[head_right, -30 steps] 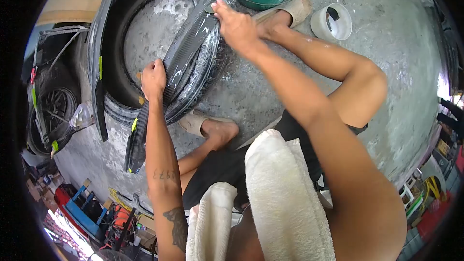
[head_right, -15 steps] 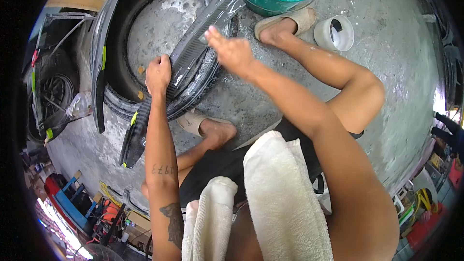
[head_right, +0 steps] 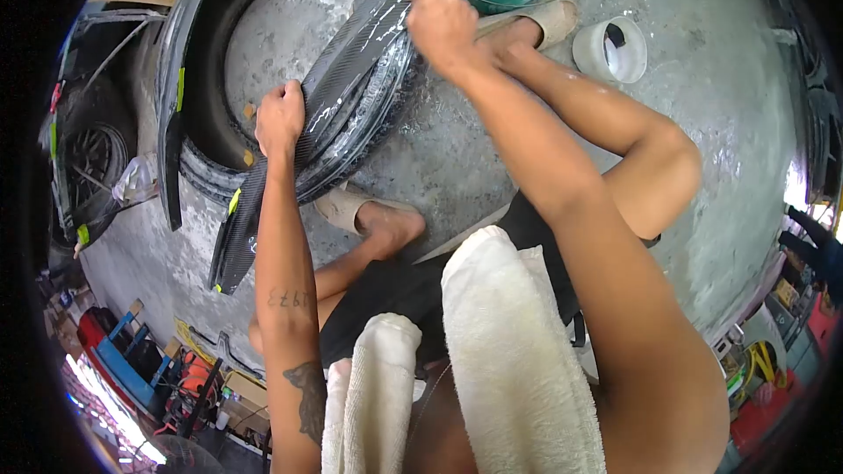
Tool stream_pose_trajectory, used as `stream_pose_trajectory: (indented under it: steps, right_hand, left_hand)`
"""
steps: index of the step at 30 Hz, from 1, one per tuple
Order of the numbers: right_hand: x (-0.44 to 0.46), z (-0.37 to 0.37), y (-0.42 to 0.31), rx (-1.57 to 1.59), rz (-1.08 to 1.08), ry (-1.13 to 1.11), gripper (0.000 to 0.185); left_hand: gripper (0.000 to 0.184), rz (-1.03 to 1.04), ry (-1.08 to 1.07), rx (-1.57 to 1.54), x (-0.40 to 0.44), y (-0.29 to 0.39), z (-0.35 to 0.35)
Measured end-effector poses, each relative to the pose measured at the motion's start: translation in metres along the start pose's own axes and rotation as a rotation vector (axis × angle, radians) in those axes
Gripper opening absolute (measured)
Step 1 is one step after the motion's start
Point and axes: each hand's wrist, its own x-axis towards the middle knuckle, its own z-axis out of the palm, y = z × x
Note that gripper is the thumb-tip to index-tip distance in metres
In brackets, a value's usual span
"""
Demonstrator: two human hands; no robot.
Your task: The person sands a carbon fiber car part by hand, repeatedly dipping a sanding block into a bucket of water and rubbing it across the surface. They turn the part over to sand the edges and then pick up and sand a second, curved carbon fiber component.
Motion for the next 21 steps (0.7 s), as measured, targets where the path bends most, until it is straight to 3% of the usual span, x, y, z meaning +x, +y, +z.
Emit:
stream_pose_trajectory:
  steps: [2,4,6,8,10,12,13,16,17,20,21]
  right_hand:
    - [-0.018,0.004,-0.022,0.010,0.031,-0.070,0.048]
    - [-0.047,0.017,-0.017,0.082,-0.227,-0.016,0.044]
    - [-0.027,0.002,-0.002,0.097,-0.237,-0.062,0.041]
    - [0.008,-0.010,-0.006,0.106,-0.009,-0.022,0.024]
    - [0.010,-0.001,-0.012,0.016,0.017,0.033,0.025]
    - [-0.010,0.001,-0.029,-0.010,0.117,-0.102,0.030]
    - [-0.030,0.012,-0.027,0.088,0.034,-0.047,0.040]
    - [-0.025,0.004,-0.002,0.204,-0.165,0.065,0.040]
    - [-0.005,-0.005,0.001,0.064,0.012,-0.106,0.033]
    - [0.012,-0.008,-0.006,0.060,0.074,0.067,0.019]
    - [0.004,-0.012,-0.013,0.069,0.110,-0.004,0.021]
  left_hand:
    - [0.053,0.013,0.000,-0.022,0.003,0.008,-0.005]
    - [0.053,0.016,0.005,-0.027,0.003,0.004,-0.002]
    - [0.053,0.000,0.013,-0.029,0.001,0.005,-0.002]
    - [0.054,0.012,0.005,-0.014,-0.001,0.005,-0.004]
    - [0.054,0.015,0.003,-0.004,-0.002,0.001,-0.001]
    - [0.054,0.031,0.023,-0.032,0.003,0.006,-0.003]
    - [0.054,0.035,0.024,-0.035,0.003,0.005,-0.003]
    - [0.054,0.027,0.014,-0.030,0.002,0.003,0.001]
    - [0.054,0.025,0.017,-0.021,0.003,0.002,0.000]
    - [0.054,0.017,0.000,-0.027,0.000,0.005,-0.005]
    - [0.053,0.029,0.012,-0.026,0.003,0.003,-0.002]
